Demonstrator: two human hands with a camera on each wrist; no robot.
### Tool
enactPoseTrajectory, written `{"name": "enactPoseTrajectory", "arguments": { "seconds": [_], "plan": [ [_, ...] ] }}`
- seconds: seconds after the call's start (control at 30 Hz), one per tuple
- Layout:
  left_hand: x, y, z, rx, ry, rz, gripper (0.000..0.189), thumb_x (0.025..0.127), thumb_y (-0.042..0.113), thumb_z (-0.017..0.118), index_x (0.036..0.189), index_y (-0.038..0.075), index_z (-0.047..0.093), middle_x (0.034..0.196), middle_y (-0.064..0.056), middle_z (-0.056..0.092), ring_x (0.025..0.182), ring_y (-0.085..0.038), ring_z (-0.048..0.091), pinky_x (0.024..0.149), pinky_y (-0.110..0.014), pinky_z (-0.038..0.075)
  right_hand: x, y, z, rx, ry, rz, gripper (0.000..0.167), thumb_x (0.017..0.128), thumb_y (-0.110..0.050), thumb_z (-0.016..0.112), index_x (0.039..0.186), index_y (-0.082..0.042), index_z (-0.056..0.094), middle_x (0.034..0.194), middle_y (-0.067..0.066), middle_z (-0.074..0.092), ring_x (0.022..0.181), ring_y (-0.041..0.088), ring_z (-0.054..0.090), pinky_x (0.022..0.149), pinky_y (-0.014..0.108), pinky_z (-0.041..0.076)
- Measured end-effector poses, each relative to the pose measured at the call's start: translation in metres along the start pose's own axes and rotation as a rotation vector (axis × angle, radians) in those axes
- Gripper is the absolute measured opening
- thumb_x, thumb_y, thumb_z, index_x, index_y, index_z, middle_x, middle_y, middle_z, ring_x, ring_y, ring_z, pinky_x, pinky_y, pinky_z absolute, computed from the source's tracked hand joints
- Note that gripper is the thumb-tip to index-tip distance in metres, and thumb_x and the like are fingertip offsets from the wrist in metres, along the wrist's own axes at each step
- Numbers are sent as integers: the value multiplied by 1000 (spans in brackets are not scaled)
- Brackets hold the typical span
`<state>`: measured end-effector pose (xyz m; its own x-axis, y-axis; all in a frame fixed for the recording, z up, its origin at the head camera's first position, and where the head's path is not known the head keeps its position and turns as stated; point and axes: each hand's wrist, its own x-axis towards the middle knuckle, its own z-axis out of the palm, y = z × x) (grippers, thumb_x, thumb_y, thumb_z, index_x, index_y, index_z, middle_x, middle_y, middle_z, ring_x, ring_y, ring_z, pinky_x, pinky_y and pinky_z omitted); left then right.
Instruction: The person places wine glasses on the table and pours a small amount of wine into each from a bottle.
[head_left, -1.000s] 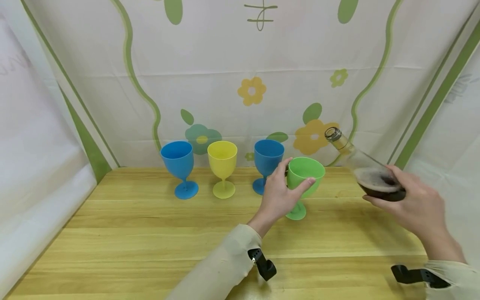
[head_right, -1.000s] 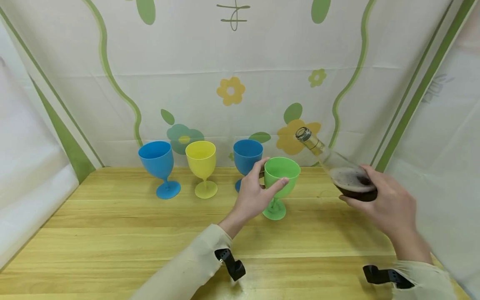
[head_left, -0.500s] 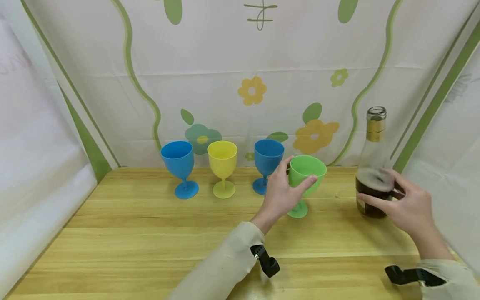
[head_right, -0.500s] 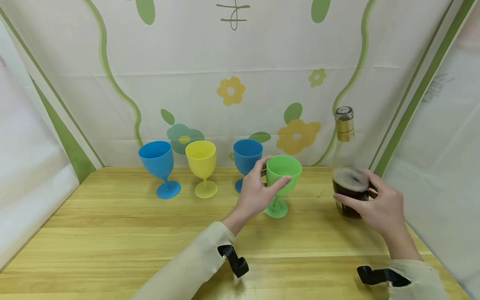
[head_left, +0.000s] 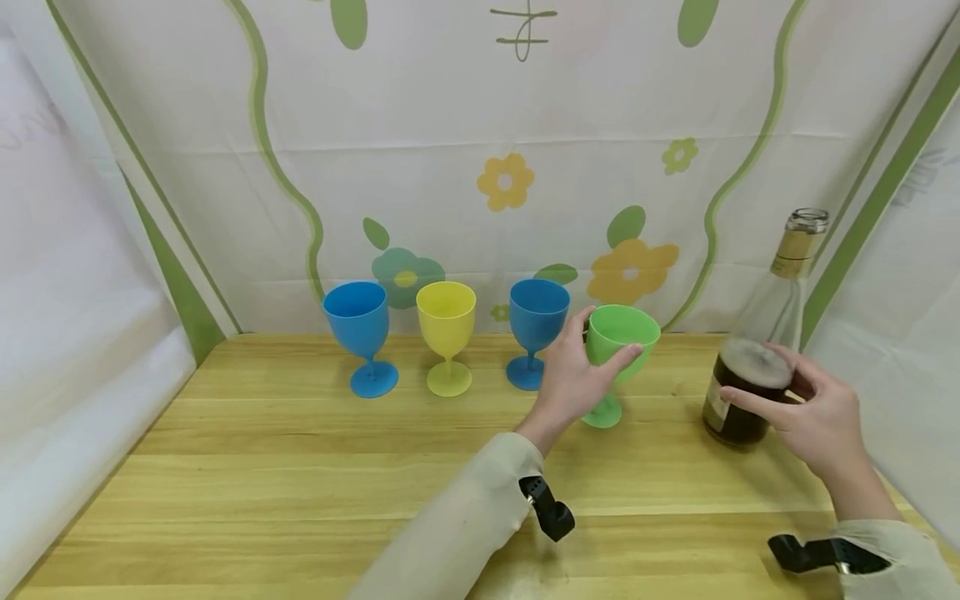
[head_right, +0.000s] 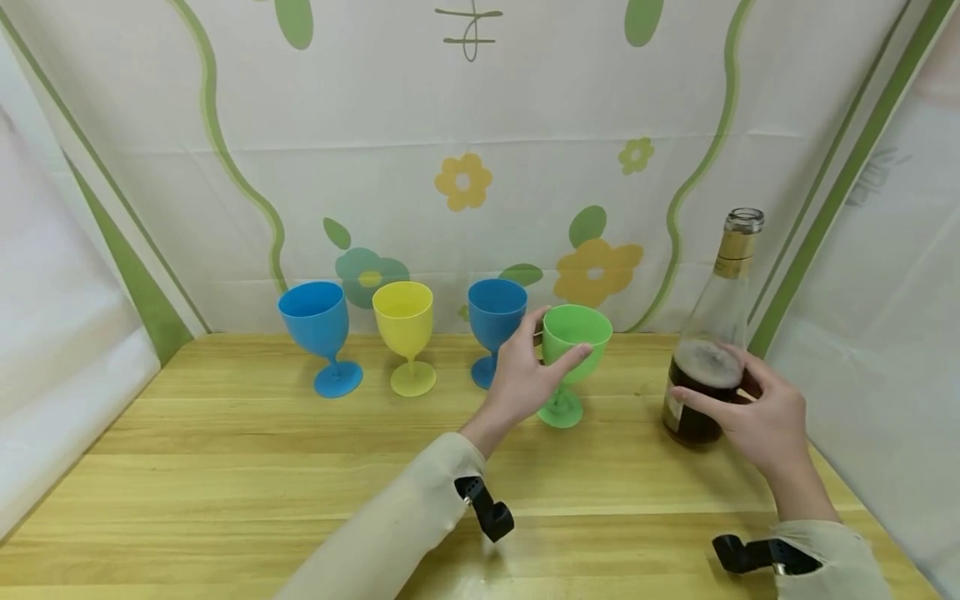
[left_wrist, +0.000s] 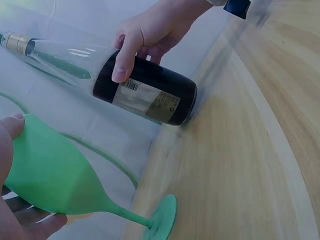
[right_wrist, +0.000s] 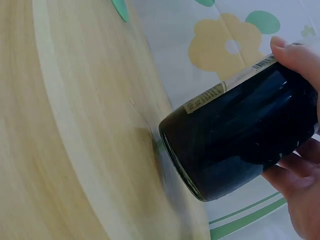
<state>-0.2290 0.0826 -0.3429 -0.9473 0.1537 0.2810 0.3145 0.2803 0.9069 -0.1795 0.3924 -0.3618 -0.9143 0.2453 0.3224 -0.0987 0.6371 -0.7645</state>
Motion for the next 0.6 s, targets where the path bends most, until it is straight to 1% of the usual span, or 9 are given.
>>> {"name": "enactPoseTrajectory", "arguments": {
  "seconds": [0.23, 0.4, 0.53, 0.6],
  "plan": [
    [8, 3, 6, 11, 15, -34, 87, 92, 61, 76, 163, 25, 39, 147, 1, 59, 120, -16, 64, 93, -36, 59, 2, 3, 3, 19, -39, 21, 80, 86, -24, 91, 156, -25, 54, 115, -39, 57, 100, -20, 57, 67, 10, 54],
    [15, 6, 13, 15, 16, -57, 85, 92, 62, 76, 161, 28, 40, 145, 1, 60, 118, -15, 64, 92, -35, 59, 2, 5, 2, 19, -42, 25, 78, 87, -24, 91, 156, -27, 55, 115, -40, 57, 99, -17, 57, 63, 13, 52],
    [19, 10, 19, 21, 15, -79, 84, 92, 62, 76, 160, 29, 41, 143, 1, 62, 116, -15, 65, 89, -34, 59, 1, 9, -1, 40, -42, 38, 76, 87, -21, 90, 155, -27, 56, 115, -38, 59, 97, -15, 57, 63, 13, 49],
    [21, 11, 22, 30, 14, -93, 84, 91, 63, 76, 161, 30, 40, 143, 1, 62, 116, -16, 65, 89, -34, 59, 0, 11, -2, 45, -43, 51, 76, 87, -22, 90, 155, -28, 56, 117, -38, 58, 95, -12, 54, 60, 15, 47]
  ]
}}
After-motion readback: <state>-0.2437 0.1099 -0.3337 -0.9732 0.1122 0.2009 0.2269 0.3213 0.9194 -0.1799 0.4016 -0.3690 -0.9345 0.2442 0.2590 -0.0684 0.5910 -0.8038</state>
